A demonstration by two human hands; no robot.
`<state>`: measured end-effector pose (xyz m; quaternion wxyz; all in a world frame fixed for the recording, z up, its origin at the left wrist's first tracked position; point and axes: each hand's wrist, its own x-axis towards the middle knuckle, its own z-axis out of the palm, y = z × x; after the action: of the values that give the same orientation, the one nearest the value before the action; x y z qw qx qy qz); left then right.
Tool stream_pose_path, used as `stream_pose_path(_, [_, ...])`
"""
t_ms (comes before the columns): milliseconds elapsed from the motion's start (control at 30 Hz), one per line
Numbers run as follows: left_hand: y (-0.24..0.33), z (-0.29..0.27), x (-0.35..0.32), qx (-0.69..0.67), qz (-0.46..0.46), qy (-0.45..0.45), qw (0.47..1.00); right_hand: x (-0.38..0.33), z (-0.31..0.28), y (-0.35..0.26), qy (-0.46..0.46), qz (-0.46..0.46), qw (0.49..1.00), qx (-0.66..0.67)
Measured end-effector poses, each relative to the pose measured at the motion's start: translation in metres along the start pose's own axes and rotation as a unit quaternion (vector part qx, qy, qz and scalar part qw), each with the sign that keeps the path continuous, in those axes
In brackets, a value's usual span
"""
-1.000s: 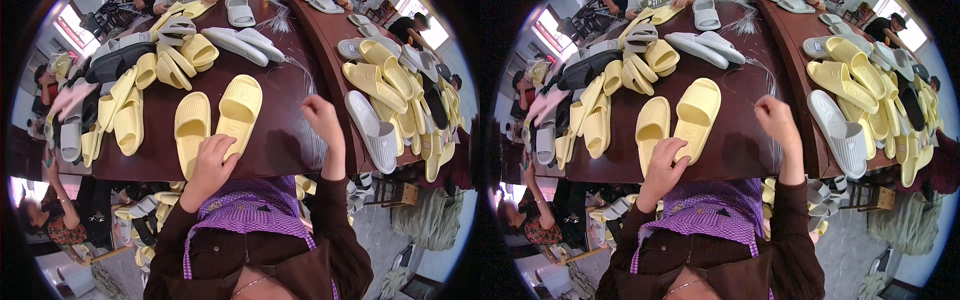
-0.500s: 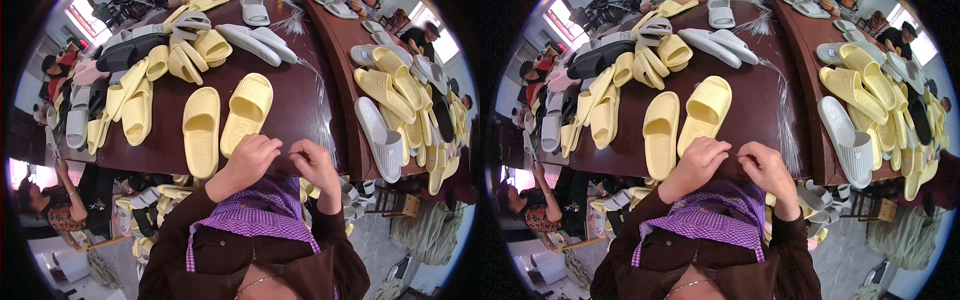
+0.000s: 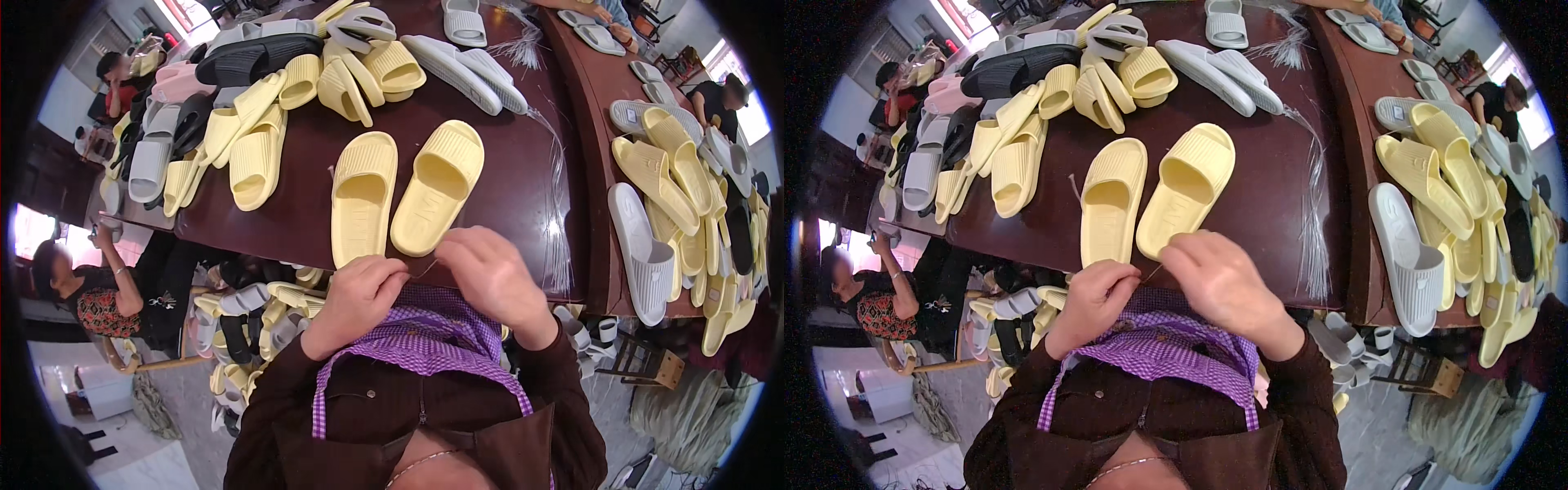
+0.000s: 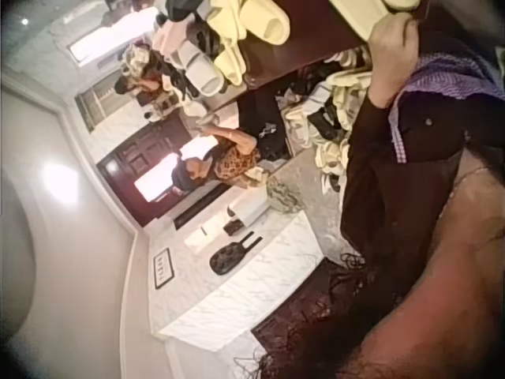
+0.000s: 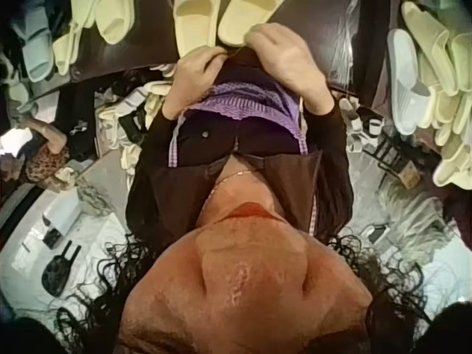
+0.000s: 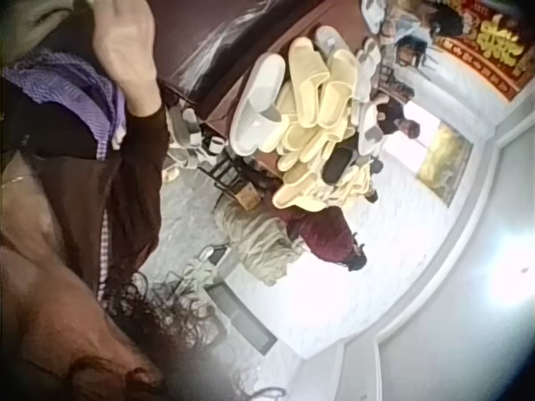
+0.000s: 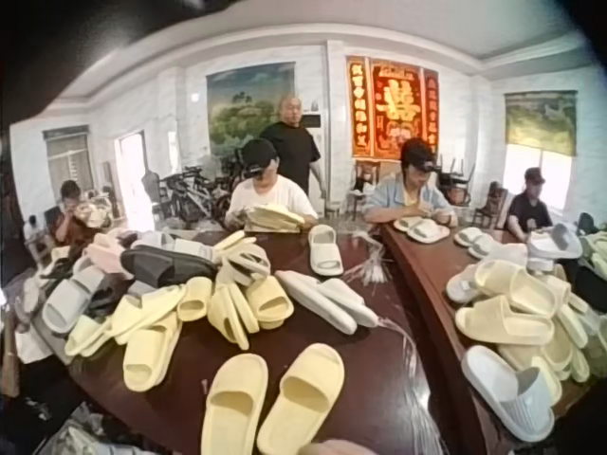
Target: The person fastens pairs of slippers together by taking them from the table, threading plastic tag fasteners through each pair by hand, and locking the ties.
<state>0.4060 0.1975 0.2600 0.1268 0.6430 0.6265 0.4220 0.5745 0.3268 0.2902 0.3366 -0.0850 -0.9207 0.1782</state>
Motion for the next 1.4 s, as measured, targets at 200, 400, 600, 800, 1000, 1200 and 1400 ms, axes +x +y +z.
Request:
stream_pose_path(200, [-0.014, -0.012, -0.018, -0.068, -0.122, -0.102, 0.985, 0.006, 0.034, -0.001, -0.084, -0.018, 0.996, 0.029])
stream_pose_path(400, [-0.029, -0.005, -0.016, -0.095, -0.174, -0.12, 0.973, 0.001, 0.047, 0.023, -0.131, 0.045, 0.99, -0.012])
stream_pose_path(600, [-0.041, 0.022, 0.012, -0.021, -0.161, -0.062, 0.985, 0.006, 0.054, 0.064, -0.14, 0.088, 0.985, -0.055])
stream_pose_path(800, [-0.055, 0.049, 0.045, 0.095, -0.138, -0.037, 0.985, 0.014, 0.048, 0.085, -0.078, 0.128, 0.989, -0.011])
stream_pose_path(1000, [-0.059, 0.057, 0.059, 0.135, -0.1, -0.011, 0.986, 0.02, 0.035, 0.148, 0.118, 0.235, 0.963, 0.061])
stream_pose_path(1200, [-0.061, 0.061, 0.066, 0.146, -0.093, -0.005, 0.985, 0.022, 0.049, 0.238, 0.044, 0.444, 0.886, -0.128])
stream_pose_path(1400, [-0.064, 0.056, 0.065, 0.146, -0.1, -0.024, 0.984, 0.034, 0.067, 0.247, 0.021, 0.454, 0.89, -0.031])
